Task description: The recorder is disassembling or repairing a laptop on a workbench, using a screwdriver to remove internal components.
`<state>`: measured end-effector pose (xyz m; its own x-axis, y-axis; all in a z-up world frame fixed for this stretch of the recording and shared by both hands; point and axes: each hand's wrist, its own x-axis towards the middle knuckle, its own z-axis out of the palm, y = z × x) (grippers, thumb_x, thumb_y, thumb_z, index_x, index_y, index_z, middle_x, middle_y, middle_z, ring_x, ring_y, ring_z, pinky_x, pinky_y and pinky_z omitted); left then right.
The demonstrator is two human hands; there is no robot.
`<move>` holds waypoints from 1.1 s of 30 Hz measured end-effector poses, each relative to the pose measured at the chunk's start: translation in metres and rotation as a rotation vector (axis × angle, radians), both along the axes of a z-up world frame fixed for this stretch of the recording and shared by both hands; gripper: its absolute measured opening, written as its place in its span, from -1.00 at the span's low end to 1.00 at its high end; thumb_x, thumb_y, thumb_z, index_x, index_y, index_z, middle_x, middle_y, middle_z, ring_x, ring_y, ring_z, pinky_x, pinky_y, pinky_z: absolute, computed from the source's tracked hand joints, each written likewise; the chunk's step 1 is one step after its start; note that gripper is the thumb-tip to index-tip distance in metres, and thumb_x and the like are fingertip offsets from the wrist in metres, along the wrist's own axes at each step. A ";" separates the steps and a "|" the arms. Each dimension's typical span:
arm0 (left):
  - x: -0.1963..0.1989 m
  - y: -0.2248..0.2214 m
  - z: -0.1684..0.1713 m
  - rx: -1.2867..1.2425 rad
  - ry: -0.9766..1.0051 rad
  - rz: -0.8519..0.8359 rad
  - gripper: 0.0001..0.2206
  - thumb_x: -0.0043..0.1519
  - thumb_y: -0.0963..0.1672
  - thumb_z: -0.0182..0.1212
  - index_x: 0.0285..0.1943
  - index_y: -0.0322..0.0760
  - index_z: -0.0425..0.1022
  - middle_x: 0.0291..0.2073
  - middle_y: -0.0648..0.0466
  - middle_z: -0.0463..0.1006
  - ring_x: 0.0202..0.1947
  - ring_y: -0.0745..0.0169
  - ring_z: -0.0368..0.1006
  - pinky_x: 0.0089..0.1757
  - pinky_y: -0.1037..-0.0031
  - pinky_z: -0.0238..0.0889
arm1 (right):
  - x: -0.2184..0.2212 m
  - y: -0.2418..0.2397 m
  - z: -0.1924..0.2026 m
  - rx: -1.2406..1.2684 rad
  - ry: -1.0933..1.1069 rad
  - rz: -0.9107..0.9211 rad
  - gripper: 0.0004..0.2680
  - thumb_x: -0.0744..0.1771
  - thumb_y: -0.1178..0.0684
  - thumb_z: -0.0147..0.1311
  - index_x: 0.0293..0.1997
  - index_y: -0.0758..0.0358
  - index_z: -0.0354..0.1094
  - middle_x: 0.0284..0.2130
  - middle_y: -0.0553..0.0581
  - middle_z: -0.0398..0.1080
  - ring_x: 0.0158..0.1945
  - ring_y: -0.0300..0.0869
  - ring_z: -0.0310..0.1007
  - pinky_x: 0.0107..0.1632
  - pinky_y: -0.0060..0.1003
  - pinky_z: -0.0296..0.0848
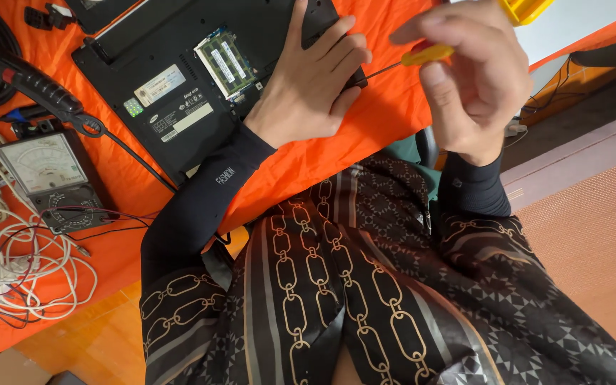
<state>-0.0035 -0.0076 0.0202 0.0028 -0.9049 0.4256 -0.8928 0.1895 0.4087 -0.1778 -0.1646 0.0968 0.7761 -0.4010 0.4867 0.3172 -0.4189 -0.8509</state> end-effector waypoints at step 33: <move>-0.002 0.000 -0.017 -0.016 -0.015 0.000 -0.68 0.23 -0.14 0.39 0.00 -0.41 0.36 0.04 -0.05 0.37 0.42 -0.09 0.19 0.40 -0.41 -0.42 | 0.000 0.010 -0.018 0.129 -0.123 -0.068 -0.92 0.55 0.26 -0.06 0.14 0.31 0.10 -0.01 0.24 0.27 -0.14 -0.07 0.50 0.07 -0.06 0.68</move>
